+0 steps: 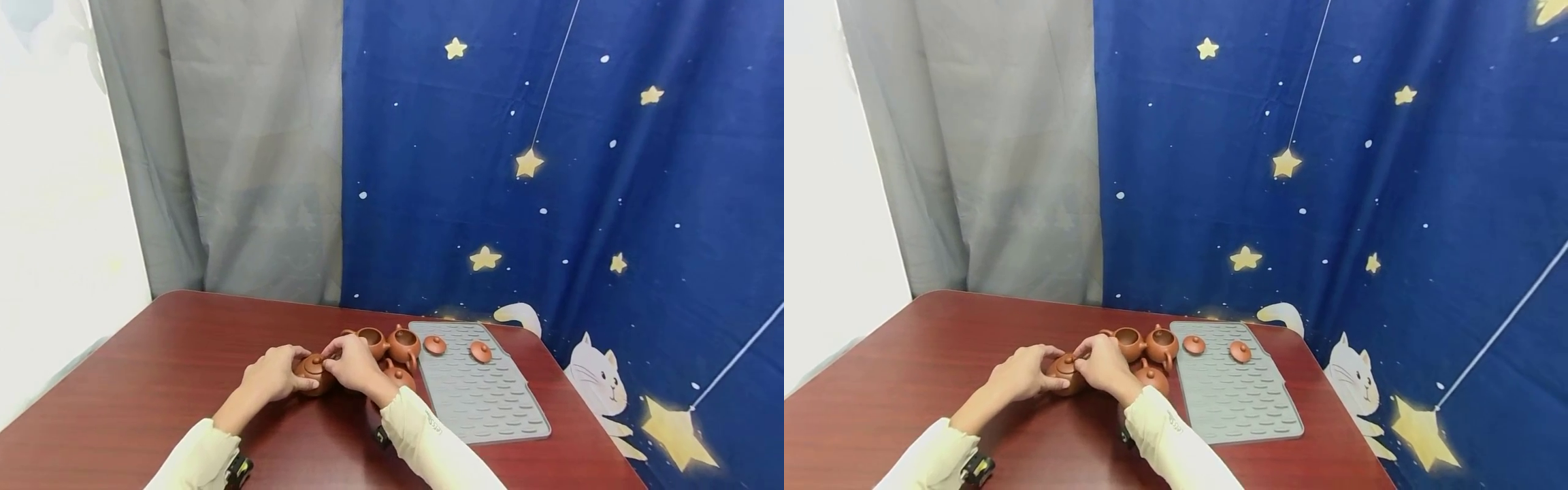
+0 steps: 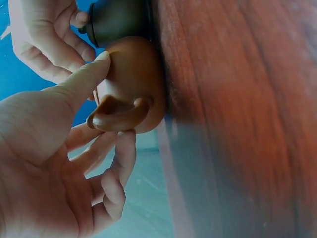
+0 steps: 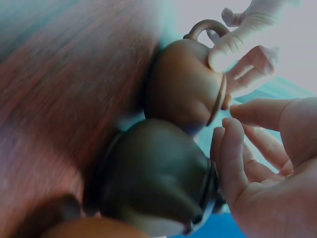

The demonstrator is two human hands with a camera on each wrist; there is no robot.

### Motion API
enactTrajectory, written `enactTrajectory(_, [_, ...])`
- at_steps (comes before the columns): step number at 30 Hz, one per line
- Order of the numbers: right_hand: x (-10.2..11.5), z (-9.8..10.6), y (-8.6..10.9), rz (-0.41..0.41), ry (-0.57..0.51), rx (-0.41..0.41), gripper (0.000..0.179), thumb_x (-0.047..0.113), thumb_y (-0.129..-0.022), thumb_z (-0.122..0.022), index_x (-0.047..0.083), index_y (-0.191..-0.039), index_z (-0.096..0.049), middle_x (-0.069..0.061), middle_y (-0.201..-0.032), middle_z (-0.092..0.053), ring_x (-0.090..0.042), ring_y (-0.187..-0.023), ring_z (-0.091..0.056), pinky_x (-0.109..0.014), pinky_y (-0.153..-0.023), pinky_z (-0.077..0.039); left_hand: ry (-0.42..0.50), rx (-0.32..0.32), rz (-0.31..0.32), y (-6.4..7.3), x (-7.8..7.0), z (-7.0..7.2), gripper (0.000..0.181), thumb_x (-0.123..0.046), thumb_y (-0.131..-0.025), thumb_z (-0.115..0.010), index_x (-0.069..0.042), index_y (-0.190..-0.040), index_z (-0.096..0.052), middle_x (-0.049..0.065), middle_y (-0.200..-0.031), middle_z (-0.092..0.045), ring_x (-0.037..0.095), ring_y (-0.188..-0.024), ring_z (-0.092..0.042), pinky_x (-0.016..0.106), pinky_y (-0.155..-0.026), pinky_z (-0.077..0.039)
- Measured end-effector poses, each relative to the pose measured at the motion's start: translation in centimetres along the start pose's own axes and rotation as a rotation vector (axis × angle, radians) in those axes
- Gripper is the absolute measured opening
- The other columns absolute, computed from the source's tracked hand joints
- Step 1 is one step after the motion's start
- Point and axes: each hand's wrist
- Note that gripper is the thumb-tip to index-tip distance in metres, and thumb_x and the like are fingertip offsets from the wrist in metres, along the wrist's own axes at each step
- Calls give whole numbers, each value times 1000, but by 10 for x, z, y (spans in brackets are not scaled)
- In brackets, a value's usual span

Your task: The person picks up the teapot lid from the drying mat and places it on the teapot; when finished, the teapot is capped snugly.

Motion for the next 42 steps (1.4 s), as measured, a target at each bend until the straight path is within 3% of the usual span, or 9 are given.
enactTrajectory(4, [-4,13,3,15,-40,-39,8,8,-82,-74,9,-89,-77,10,-75,-67,2,-67,-56,-18,-63,-47,-10,7,-7,1,-1,4,61,-48,-68,-88,-18,-118,-70,6,-109,-70,29,-91,-66,53,-66,-49])
enactTrajectory(11, [-15,38,14,-31,-125,-102,9,5,-82,-72,9,-88,-78,8,-78,-71,0,-69,-62,-20,-64,-50,-60,6,-49,-1,-4,4,59,-45,-68,-88,-16,-116,-71,4,-107,-70,30,-98,-64,53,-65,-49])
enactTrajectory(18, [-31,60,21,-87,-55,-168,8,9,-83,-74,11,-89,-78,5,-80,-72,-4,-71,-61,-23,-66,-49,-119,2,-70,-1,-12,8,57,-48,-67,-87,-13,-109,-72,1,-94,-69,35,-95,-60,53,-67,-46])
enactTrajectory(22, [-45,71,25,-115,-66,-195,6,7,-84,-73,8,-88,-77,2,-77,-71,-7,-67,-62,-25,-63,-50,-128,-25,-55,-2,-22,7,58,-48,-73,-82,-8,-114,-71,8,-100,-71,41,-99,-60,58,-73,-45])
enactTrajectory(27, [-64,82,28,-154,-6,-240,7,8,-82,-74,7,-88,-77,3,-81,-73,-10,-74,-66,-26,-69,-51,-97,-65,-64,-11,-31,2,53,-42,-82,-76,-9,-123,-67,16,-114,-69,43,-107,-60,57,-74,-48])
enactTrajectory(34, [-94,93,29,-194,1,-284,9,0,-80,-71,-1,-88,-75,-6,-82,-73,-16,-75,-67,-29,-67,-53,-45,-81,-90,-27,-41,-3,48,-36,-86,-73,-14,-128,-64,11,-128,-64,42,-115,-57,60,-76,-49])
enactTrajectory(42, [-111,103,33,-293,29,-283,7,2,-81,-72,2,-86,-75,-4,-80,-72,-16,-75,-65,-31,-67,-52,-101,-68,-105,-43,-47,-12,36,-33,-88,-73,-18,-120,-68,8,-118,-68,37,-107,-63,56,-70,-50])
Point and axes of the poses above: each hand's wrist, its own y-axis away from the middle knuckle, its own z-axis out of the back of the hand, x = y × z
